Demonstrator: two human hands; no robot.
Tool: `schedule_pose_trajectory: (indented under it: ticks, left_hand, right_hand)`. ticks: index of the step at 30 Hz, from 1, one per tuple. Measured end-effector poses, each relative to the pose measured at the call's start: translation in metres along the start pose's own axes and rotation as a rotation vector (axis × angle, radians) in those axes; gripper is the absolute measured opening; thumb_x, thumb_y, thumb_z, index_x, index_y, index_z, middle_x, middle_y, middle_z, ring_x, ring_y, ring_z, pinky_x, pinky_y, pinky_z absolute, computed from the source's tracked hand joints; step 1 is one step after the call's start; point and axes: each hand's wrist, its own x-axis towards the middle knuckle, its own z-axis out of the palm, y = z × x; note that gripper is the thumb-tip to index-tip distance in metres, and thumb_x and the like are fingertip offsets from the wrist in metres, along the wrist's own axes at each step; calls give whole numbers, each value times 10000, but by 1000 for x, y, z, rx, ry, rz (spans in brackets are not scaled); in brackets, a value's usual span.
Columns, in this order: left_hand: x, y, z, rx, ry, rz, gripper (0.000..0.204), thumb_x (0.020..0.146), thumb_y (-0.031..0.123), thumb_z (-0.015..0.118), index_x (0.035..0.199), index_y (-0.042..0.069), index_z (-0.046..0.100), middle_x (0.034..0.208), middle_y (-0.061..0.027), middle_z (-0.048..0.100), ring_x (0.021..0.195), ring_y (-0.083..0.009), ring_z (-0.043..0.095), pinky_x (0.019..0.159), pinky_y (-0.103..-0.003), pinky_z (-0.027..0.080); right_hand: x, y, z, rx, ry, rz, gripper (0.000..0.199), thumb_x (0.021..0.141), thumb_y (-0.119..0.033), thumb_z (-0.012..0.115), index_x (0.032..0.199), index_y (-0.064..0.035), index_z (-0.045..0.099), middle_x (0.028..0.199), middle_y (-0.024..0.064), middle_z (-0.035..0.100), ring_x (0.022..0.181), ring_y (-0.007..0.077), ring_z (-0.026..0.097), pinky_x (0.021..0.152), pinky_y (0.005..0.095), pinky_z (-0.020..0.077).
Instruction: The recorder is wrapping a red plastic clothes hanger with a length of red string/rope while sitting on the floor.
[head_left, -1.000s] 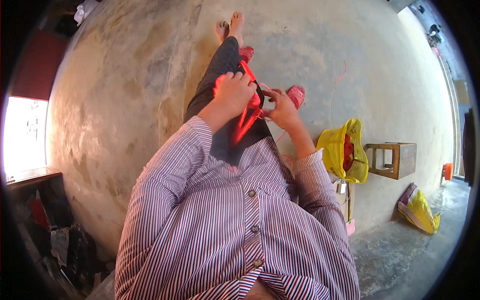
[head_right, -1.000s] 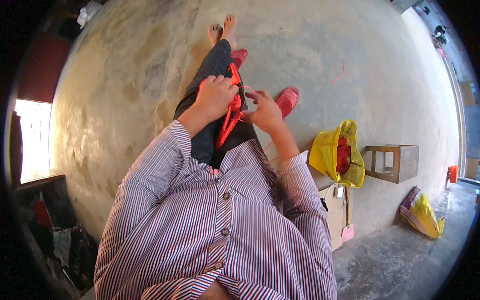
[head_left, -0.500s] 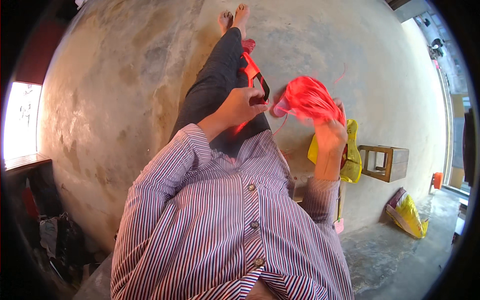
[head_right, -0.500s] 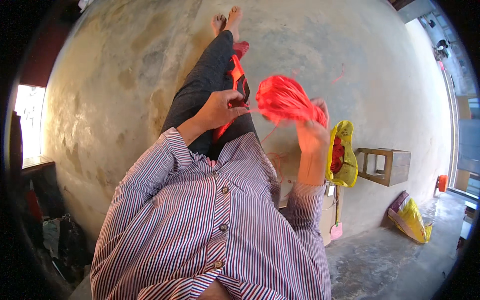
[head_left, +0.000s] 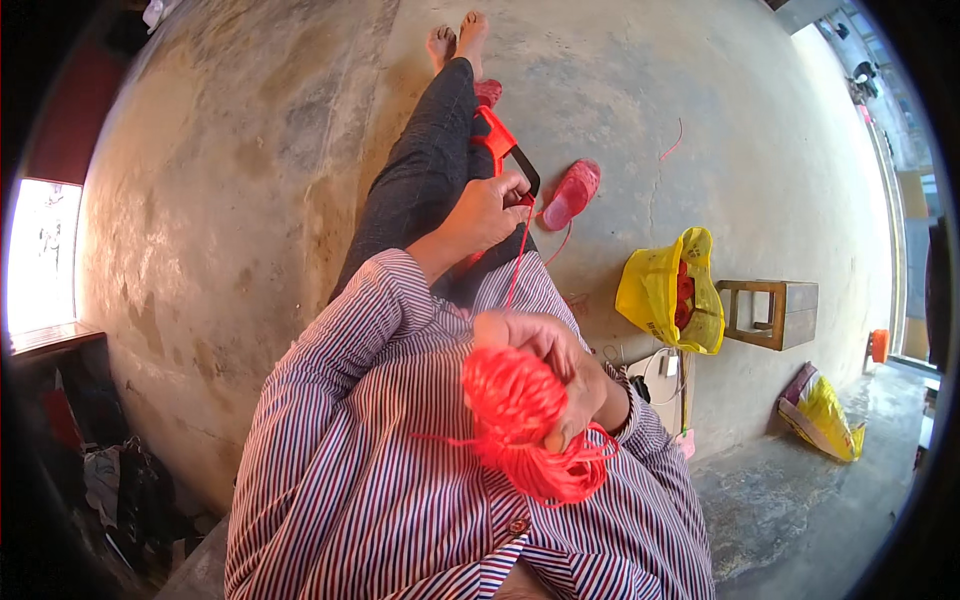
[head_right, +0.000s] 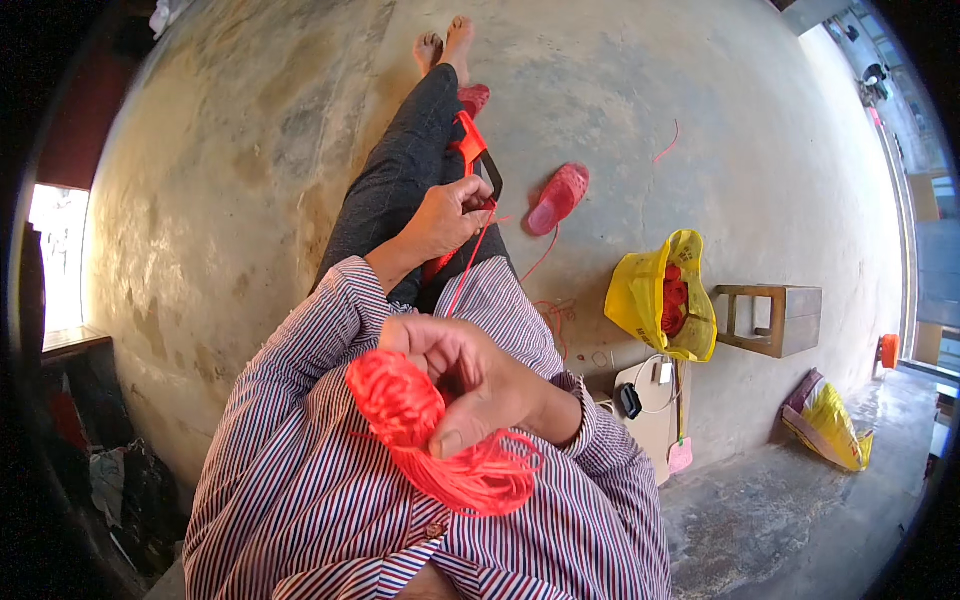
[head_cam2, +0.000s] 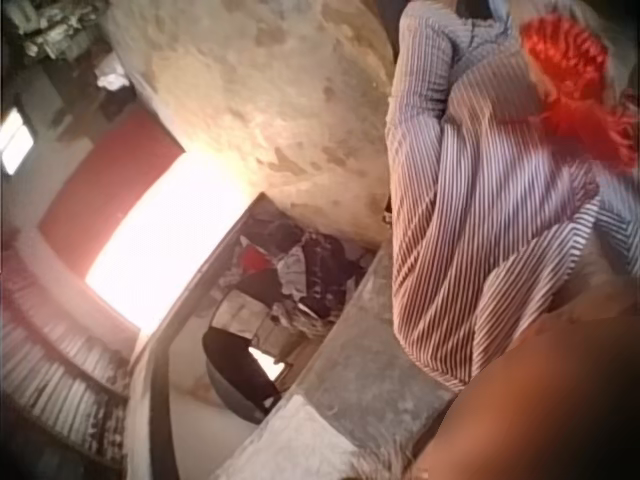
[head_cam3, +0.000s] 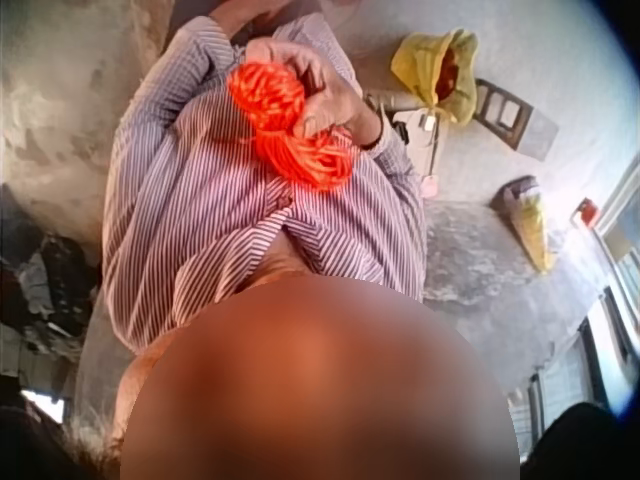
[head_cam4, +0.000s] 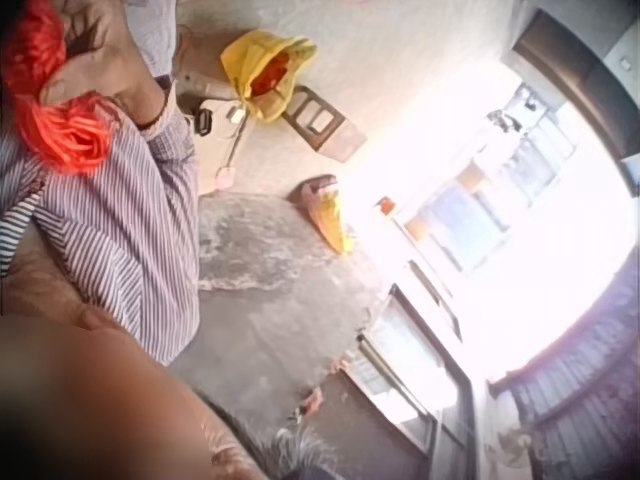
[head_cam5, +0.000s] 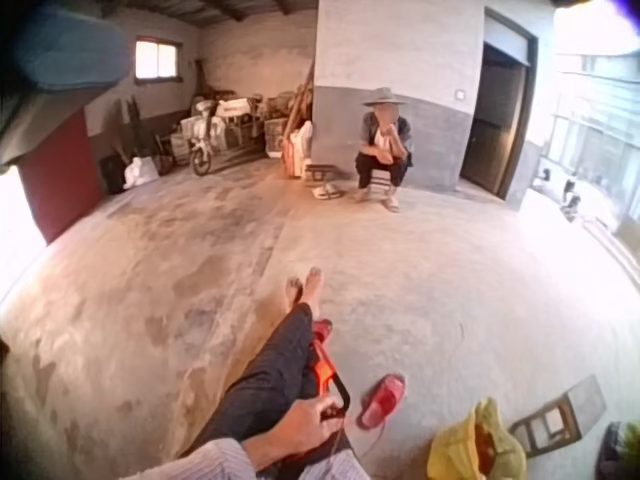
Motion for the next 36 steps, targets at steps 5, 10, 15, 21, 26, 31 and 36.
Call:
schedule_pose_trajectory:
  ticks: [5,10,15,21,26,31,36]
  left_hand:
    - [6,7,14,-4,24,-24,239,789,26,697,998,-14,588,822,-63,635,743,-103,590,693,-241,492]
    - [4,27,0,-4,404,255,160,870,105,644,971,0,580,789,-29,618,700,-140,620,614,-250,516]
    - [12,36,-29,-534,239,-273,170,933,228,565,946,59,571,704,11,538,507,-44,480,398,-180,341]
    - [30,7,-5,-164,185,-492,224,919,266,572,959,46,570,709,-16,536,526,-85,489,427,-264,372]
    - [28,0,-33,542,393,29,178,863,181,596,882,4,586,781,-127,612,734,-179,598,675,-330,468]
    - [29,36,-24,240,386,-1,141,875,141,569,841,4,578,728,-88,599,642,-157,563,574,-298,442]
    - [34,22,-23,-296,200,-234,63,876,86,536,880,28,561,685,-6,535,534,-60,464,444,-221,349]
  right_hand:
    - [-1,-15,-1,11,-9,-79,657,546,-247,910,982,23,500,811,29,594,675,59,559,615,192,446]
    - [-18,-49,-50,-492,-322,-557,521,643,-384,845,876,29,628,850,130,650,700,217,628,646,330,482]
    - [-11,-95,-113,-1516,449,-265,520,625,-292,818,1042,-37,643,871,79,614,835,223,608,719,320,458]
    - [47,-58,-189,-2014,679,-110,365,742,-158,692,1096,-81,645,904,140,615,800,307,607,715,350,483]
    - [58,-39,-198,-1383,779,-507,396,714,-143,740,1086,-48,645,986,141,624,842,301,635,750,360,500]
    - [58,-45,-168,-1841,714,-695,374,726,-182,754,1058,-41,651,1059,148,591,859,283,623,749,366,501]
    - [56,-56,-176,-1701,718,-300,334,757,-172,739,1032,-10,641,1037,95,597,856,217,603,759,315,484]
